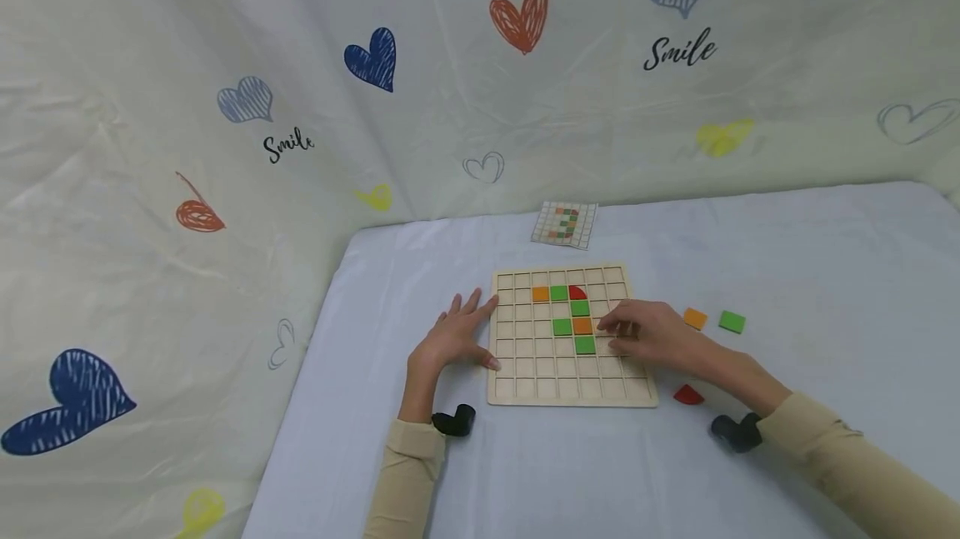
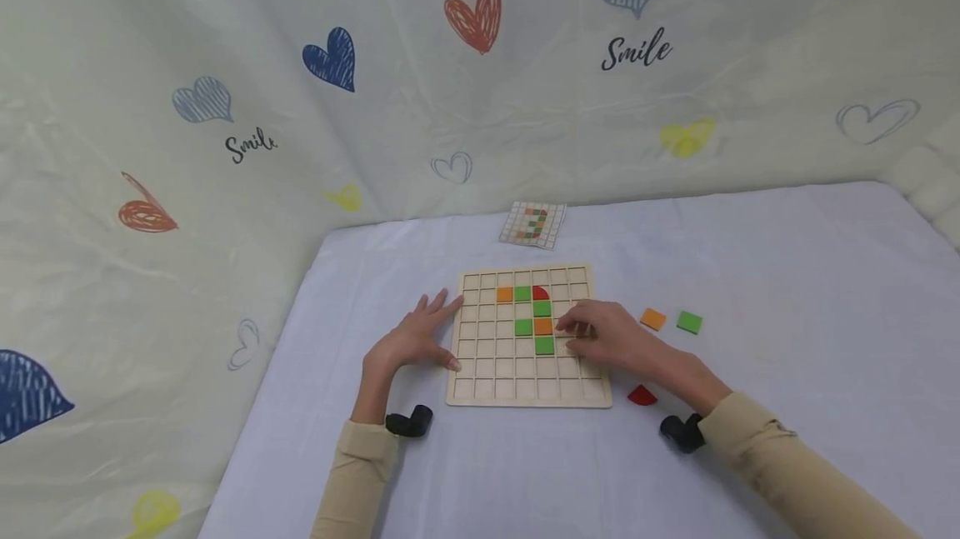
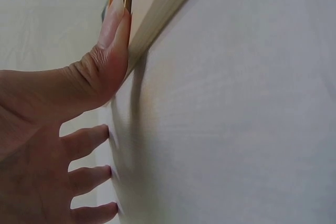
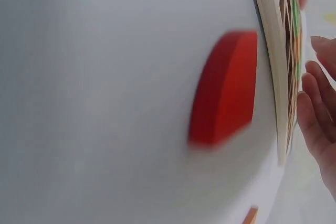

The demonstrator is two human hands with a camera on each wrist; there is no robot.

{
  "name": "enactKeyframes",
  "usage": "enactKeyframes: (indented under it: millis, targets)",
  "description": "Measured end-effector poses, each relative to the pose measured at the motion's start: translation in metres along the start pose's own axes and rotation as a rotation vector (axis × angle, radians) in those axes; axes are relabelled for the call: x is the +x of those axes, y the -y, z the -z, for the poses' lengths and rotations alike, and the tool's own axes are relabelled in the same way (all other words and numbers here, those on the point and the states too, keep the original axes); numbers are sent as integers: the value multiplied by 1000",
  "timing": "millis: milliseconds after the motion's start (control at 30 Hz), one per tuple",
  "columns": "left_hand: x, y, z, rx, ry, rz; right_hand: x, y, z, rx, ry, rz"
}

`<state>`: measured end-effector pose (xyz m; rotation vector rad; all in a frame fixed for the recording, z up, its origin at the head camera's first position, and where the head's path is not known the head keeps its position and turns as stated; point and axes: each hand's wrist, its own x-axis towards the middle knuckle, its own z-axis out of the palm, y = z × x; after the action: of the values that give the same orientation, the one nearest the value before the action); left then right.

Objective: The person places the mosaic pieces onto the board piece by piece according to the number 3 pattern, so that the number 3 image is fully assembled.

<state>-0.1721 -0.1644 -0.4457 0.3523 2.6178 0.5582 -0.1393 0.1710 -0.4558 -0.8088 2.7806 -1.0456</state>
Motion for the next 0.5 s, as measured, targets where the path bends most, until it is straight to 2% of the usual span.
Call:
enactKeyframes:
  millis: [200,367,500]
  targets:
    - [0,-1,0,10,3,3,-15,-7,12,-8,-64,27]
    - [-2,-2,1,6,2,-3,-28,-15,17,-61,-103,44]
    - [-2,-2,1,3,2,-9,-38,-20,20,-71,-118,26]
